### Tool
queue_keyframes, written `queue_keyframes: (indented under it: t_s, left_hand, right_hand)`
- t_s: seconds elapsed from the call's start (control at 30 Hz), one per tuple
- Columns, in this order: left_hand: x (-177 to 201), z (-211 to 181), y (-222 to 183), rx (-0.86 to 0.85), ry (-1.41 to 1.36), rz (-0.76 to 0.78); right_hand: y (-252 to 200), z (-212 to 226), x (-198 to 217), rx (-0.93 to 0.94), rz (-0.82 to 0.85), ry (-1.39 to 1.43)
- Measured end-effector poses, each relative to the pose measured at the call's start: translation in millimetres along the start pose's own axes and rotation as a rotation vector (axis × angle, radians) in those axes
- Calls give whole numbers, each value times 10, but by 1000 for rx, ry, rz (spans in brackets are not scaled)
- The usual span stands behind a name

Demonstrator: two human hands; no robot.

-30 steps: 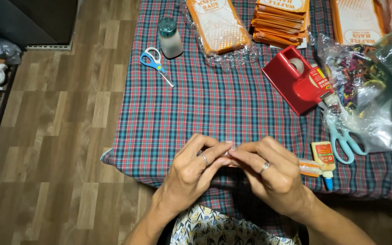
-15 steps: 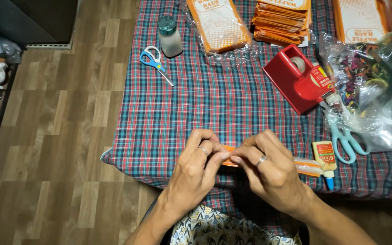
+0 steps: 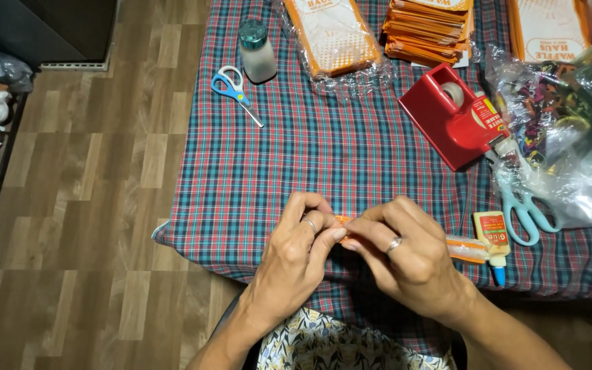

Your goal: Manually inserting stacks of paper bags into plastic sleeves and sealing them with a tape dispenser.

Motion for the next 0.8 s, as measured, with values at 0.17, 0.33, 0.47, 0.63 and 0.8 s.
queue_keyframes:
  t_s: [0.17, 0.33, 0.47, 0.63, 0.8]
  left_hand:
    - [22, 108, -3, 62, -44, 2]
    - [48, 207, 8, 104, -48, 32]
    - [57, 186, 36, 69, -102, -26]
    - [40, 200, 45, 95, -134, -45]
    - [62, 184, 43, 163, -100, -77]
  right_hand:
    - [27, -11, -33, -9, 16, 9]
    - [37, -34, -94, -13, 74, 32]
    - [32, -59, -106, -69, 74, 31]
    - [-1, -87, -56, -143, -9, 53]
    - [-31, -120, -22, -216, -56, 21]
Point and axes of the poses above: each hand's wrist, its own y-axis towards the middle knuckle, its own x-axis out of the back of the hand, z = x × y, the point moved 6 cm from there along y, towards the middle knuckle, and after that the axes turned 13 degrees about x, right-handed, at the moved point
